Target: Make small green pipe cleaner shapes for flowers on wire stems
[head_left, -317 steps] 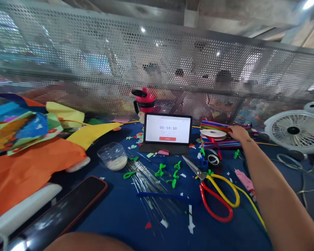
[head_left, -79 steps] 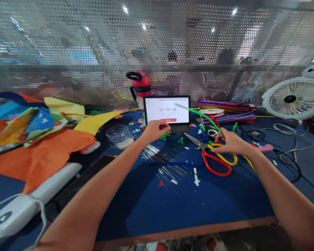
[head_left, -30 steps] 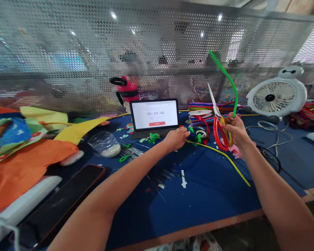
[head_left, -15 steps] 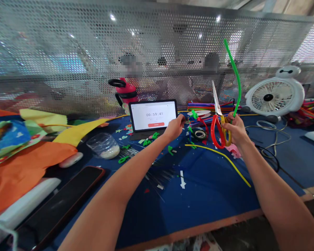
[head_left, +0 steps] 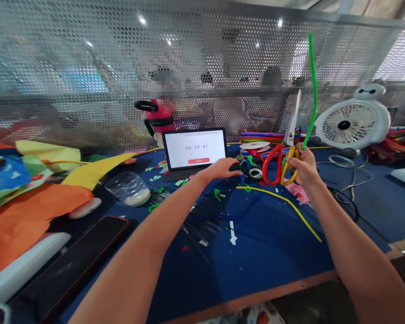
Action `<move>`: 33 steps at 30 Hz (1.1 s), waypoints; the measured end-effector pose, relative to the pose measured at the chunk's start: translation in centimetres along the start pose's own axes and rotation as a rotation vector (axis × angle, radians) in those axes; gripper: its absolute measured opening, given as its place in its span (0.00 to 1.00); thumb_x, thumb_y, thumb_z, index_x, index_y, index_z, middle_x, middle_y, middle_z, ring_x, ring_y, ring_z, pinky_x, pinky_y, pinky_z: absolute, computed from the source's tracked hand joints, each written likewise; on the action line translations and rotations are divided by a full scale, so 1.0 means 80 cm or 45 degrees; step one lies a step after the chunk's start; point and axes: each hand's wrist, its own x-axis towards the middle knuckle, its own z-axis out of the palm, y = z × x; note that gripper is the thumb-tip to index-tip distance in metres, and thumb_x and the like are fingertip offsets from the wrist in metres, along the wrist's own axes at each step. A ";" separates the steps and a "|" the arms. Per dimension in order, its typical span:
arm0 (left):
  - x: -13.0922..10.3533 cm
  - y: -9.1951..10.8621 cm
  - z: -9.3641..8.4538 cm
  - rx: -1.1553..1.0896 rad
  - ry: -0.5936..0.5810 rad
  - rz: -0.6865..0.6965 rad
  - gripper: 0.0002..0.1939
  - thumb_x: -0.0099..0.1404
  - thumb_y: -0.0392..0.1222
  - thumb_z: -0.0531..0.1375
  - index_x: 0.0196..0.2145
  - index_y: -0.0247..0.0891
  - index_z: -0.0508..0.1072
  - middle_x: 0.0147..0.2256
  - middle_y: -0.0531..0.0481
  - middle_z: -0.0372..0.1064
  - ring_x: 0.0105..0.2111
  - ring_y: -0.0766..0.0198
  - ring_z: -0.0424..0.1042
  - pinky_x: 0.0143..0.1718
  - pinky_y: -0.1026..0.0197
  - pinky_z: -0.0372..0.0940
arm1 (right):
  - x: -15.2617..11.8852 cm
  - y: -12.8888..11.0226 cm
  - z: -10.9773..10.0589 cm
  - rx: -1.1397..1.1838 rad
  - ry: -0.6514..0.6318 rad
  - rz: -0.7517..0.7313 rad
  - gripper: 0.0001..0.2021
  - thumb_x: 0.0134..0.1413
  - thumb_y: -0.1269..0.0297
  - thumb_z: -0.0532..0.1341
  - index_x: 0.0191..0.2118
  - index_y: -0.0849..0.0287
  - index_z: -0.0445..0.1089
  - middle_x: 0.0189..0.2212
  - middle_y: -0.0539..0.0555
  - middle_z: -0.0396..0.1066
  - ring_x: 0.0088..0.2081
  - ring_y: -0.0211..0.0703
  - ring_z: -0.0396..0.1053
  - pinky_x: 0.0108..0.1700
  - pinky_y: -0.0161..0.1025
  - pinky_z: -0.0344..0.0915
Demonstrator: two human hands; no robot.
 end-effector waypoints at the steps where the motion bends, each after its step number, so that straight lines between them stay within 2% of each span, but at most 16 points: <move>1: -0.004 -0.004 -0.004 -0.029 -0.026 0.000 0.29 0.55 0.57 0.60 0.49 0.35 0.67 0.46 0.41 0.70 0.44 0.53 0.69 0.45 0.57 0.62 | 0.001 0.000 0.000 0.007 0.001 -0.012 0.19 0.31 0.74 0.62 0.27 0.54 0.49 0.17 0.40 0.54 0.15 0.27 0.48 0.15 0.28 0.43; 4: -0.016 -0.013 -0.012 -0.116 -0.088 -0.016 0.34 0.49 0.55 0.64 0.50 0.36 0.67 0.42 0.44 0.73 0.41 0.57 0.72 0.40 0.61 0.63 | 0.002 -0.003 -0.001 0.035 0.002 -0.036 0.18 0.31 0.73 0.63 0.27 0.55 0.50 0.18 0.41 0.54 0.15 0.27 0.47 0.15 0.28 0.44; 7: -0.023 -0.016 -0.017 -0.177 -0.106 -0.020 0.33 0.48 0.50 0.65 0.51 0.37 0.67 0.41 0.46 0.73 0.39 0.60 0.72 0.39 0.62 0.63 | 0.002 -0.005 -0.002 0.090 0.013 -0.037 0.19 0.32 0.73 0.62 0.26 0.54 0.49 0.17 0.40 0.53 0.14 0.26 0.46 0.14 0.28 0.42; 10: -0.023 -0.016 -0.016 -0.189 -0.105 -0.010 0.29 0.49 0.44 0.63 0.50 0.37 0.69 0.37 0.48 0.74 0.36 0.63 0.72 0.36 0.64 0.63 | 0.002 -0.005 -0.002 0.099 0.013 -0.040 0.19 0.32 0.74 0.63 0.26 0.54 0.49 0.17 0.41 0.53 0.14 0.27 0.46 0.14 0.28 0.41; 14: -0.015 -0.017 -0.010 -0.146 -0.071 -0.020 0.17 0.51 0.38 0.58 0.41 0.36 0.74 0.30 0.51 0.74 0.29 0.65 0.70 0.32 0.65 0.62 | 0.002 -0.005 -0.002 0.061 0.008 -0.044 0.20 0.32 0.72 0.63 0.26 0.54 0.48 0.17 0.41 0.51 0.14 0.27 0.46 0.14 0.29 0.41; 23: 0.019 -0.011 -0.013 -0.065 0.112 -0.093 0.12 0.56 0.40 0.57 0.37 0.35 0.76 0.34 0.48 0.75 0.33 0.62 0.71 0.36 0.63 0.63 | 0.001 -0.005 -0.001 0.065 0.039 -0.056 0.20 0.32 0.73 0.64 0.26 0.54 0.49 0.18 0.41 0.50 0.15 0.27 0.46 0.14 0.28 0.42; 28: 0.038 -0.001 -0.007 -0.009 0.136 -0.066 0.11 0.56 0.38 0.58 0.36 0.37 0.76 0.35 0.48 0.76 0.34 0.62 0.72 0.37 0.63 0.63 | -0.001 -0.008 0.002 0.094 0.006 -0.066 0.20 0.32 0.73 0.64 0.26 0.54 0.49 0.17 0.40 0.48 0.14 0.27 0.45 0.14 0.28 0.40; 31: 0.036 0.002 -0.009 0.031 0.174 -0.066 0.13 0.53 0.42 0.62 0.37 0.37 0.76 0.36 0.46 0.75 0.37 0.58 0.71 0.39 0.61 0.63 | -0.001 -0.010 0.003 0.078 0.005 -0.066 0.20 0.32 0.72 0.63 0.27 0.54 0.49 0.18 0.40 0.49 0.14 0.27 0.45 0.14 0.28 0.40; 33: 0.025 0.001 -0.018 0.047 0.229 -0.072 0.16 0.53 0.46 0.62 0.38 0.37 0.76 0.38 0.45 0.74 0.40 0.56 0.71 0.42 0.59 0.63 | -0.001 -0.010 0.004 0.076 0.018 -0.062 0.20 0.31 0.72 0.64 0.26 0.54 0.49 0.18 0.40 0.49 0.14 0.27 0.45 0.14 0.28 0.40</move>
